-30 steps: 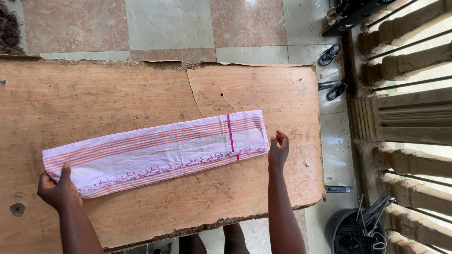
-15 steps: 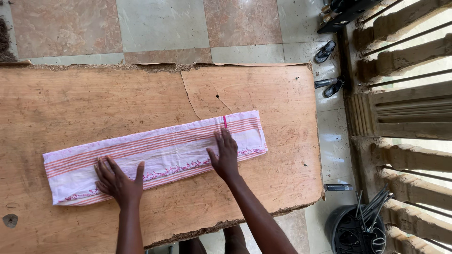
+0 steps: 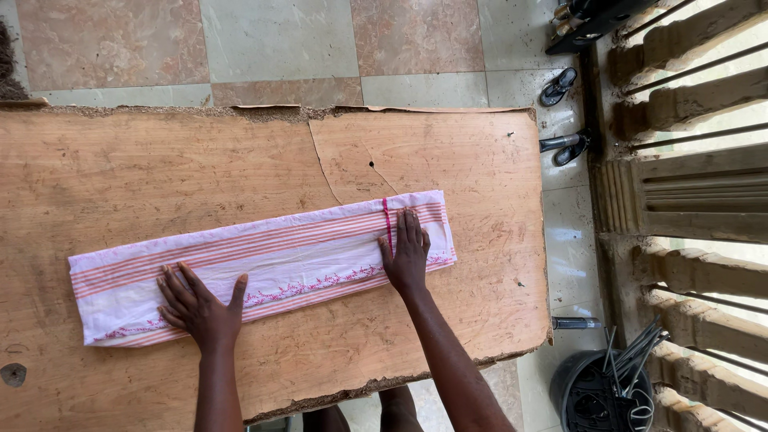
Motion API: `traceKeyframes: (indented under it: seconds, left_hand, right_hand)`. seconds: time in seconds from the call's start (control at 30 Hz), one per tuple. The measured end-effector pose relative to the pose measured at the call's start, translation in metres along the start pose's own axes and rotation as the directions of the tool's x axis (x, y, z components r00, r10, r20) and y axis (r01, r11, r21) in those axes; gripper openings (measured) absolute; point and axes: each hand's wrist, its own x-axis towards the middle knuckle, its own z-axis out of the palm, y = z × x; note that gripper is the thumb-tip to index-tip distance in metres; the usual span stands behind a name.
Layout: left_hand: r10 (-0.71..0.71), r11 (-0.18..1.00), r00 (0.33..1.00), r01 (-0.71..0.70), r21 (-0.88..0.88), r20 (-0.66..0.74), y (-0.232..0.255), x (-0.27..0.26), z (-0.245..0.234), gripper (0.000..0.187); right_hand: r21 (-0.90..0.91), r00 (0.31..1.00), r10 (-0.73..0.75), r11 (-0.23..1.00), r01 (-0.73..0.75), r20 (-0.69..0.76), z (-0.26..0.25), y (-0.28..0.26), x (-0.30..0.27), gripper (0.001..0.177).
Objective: The person folds a patterned garment and a striped cloth on a wooden board before placing them into a packed suitcase.
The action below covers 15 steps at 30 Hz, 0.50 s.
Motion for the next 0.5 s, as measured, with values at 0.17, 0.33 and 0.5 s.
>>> traceKeyframes:
  seconds: [0.17, 0.33, 0.5]
  left_hand:
    - [0.064, 0.998, 0.998, -0.064, 0.024, 0.020, -0.016, 0.030, -0.008, 0.126]
    - [0.153, 0.987, 0.988, -0.151, 0.054, -0.017, -0.018, 0.050, -0.040, 0.120]
    - [0.056, 0.998, 0.977, -0.060, -0.011, -0.205, -0.003, 0.025, -0.043, 0.112]
  right_hand:
    - [0.068, 0.999, -0.032, 0.997, 0.030, 0.024, -0.027, -0.006, 0.005, 0.058]
    - [0.240, 0.987, -0.028, 0.971, -0.011, 0.159, -0.050, -0.007, -0.003, 0.031]
    - [0.345, 0.980, 0.039, 0.933, -0.105, 0.193, -0.068, -0.002, -0.029, 0.017]
